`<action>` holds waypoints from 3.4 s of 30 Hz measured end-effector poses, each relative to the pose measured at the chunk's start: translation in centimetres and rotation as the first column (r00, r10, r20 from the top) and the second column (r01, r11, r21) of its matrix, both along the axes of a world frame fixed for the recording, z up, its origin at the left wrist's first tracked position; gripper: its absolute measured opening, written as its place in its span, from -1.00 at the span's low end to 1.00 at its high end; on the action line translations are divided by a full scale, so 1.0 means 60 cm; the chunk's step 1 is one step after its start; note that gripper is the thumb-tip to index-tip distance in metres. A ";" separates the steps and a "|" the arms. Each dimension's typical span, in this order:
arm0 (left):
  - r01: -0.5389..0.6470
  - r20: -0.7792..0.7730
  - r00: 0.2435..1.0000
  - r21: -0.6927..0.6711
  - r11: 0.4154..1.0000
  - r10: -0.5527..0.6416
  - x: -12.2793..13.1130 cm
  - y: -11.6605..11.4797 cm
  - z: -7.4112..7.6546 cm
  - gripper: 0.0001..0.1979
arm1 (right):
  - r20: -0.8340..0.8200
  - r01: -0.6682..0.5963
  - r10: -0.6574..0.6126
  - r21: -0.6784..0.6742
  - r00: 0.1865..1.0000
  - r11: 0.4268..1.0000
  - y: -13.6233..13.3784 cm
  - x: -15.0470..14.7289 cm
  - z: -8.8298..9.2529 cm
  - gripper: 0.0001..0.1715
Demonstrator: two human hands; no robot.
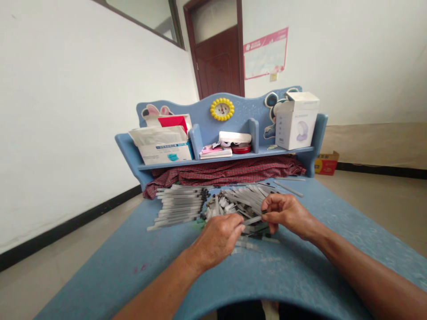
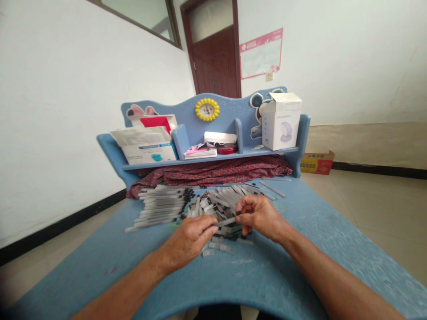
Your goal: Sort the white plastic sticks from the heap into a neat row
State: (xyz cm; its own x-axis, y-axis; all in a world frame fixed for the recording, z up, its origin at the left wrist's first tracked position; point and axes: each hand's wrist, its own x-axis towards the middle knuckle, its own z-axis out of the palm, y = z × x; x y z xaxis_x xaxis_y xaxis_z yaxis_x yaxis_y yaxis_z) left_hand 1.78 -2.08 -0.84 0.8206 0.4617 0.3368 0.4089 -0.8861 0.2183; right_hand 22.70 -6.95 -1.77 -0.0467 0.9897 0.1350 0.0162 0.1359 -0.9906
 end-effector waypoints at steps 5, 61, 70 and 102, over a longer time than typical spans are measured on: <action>0.000 -0.023 1.000 -0.035 0.999 -0.001 -0.012 0.011 0.024 -0.79 | 0.042 0.074 -0.074 0.004 0.996 0.997 -0.008 0.033 0.013 -0.76; 0.002 -0.122 0.992 -0.154 0.988 -0.021 -0.011 -0.003 0.030 -0.84 | 0.434 0.094 -0.103 0.041 0.895 0.995 -0.017 0.022 -0.003 -0.65; 0.074 -0.114 0.990 -0.057 0.996 -0.080 0.001 -0.019 0.021 -0.85 | 0.435 -0.166 0.165 -0.036 0.885 0.986 -0.025 -0.005 -0.008 -0.54; 0.234 -0.424 0.888 0.090 0.968 -0.176 -0.028 -0.097 0.126 -0.69 | 0.708 -0.419 0.293 0.005 0.643 0.908 -0.116 0.012 0.105 -0.51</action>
